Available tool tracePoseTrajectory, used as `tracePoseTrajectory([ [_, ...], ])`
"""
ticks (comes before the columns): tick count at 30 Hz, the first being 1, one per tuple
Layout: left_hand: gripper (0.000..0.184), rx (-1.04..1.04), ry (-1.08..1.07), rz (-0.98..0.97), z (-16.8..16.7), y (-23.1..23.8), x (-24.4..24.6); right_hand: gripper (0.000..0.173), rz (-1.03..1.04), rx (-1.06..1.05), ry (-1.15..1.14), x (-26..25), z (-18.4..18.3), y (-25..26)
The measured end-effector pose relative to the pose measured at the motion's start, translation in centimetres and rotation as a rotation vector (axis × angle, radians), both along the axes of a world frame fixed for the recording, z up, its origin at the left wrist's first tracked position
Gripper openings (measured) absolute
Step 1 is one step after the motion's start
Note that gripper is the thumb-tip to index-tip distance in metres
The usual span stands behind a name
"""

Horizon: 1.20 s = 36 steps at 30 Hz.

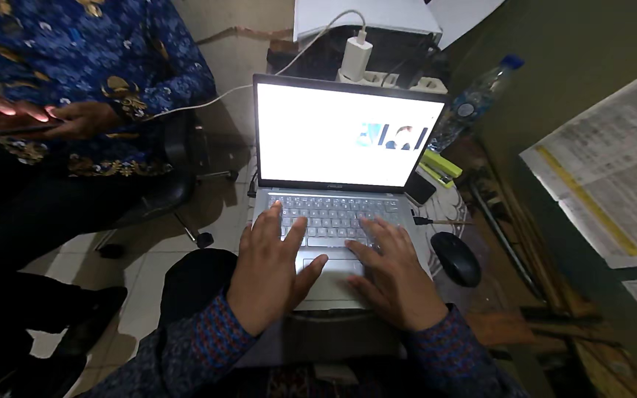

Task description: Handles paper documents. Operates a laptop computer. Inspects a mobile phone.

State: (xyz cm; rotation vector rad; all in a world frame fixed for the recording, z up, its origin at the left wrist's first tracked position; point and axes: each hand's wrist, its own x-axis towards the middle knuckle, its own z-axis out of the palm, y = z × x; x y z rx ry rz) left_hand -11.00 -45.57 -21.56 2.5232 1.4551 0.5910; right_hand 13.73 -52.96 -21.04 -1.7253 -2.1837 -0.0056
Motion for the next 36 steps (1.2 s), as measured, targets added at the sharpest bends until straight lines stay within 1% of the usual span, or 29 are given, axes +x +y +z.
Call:
tracePoseTrajectory([
  [3,0.079,-0.007,0.023,-0.009,0.1,0.0,0.0,0.066,-0.04,0.016,0.006,0.3,0.0,-0.2],
  [8,0.096,-0.007,0.011,0.023,0.1,-0.1,0.0,0.067,-0.038,-0.046,-0.032,-0.1,0.0,0.6],
  [13,0.093,-0.014,-0.018,0.048,0.0,-0.1,-0.1,0.068,-0.07,0.003,-0.037,-0.3,0.0,0.9],
  [18,0.095,-0.011,0.017,0.047,0.0,-0.1,0.1,0.068,-0.089,-0.023,-0.044,0.2,0.2,0.4],
  [27,0.092,0.016,-0.017,0.036,0.0,-0.1,0.0,0.078,-0.15,0.024,0.007,1.4,-0.2,-1.3],
  [31,0.092,0.007,0.004,0.033,0.0,-0.1,0.1,0.075,-0.15,0.007,-0.007,1.2,0.3,-1.1],
  [34,0.092,0.018,-0.006,0.029,-0.1,-0.1,0.1,0.068,-0.114,-0.011,-0.021,0.4,0.6,0.0],
  [36,0.092,0.005,-0.02,0.032,-0.1,-0.1,0.0,0.067,-0.12,-0.039,-0.048,-0.2,0.6,0.9],
])
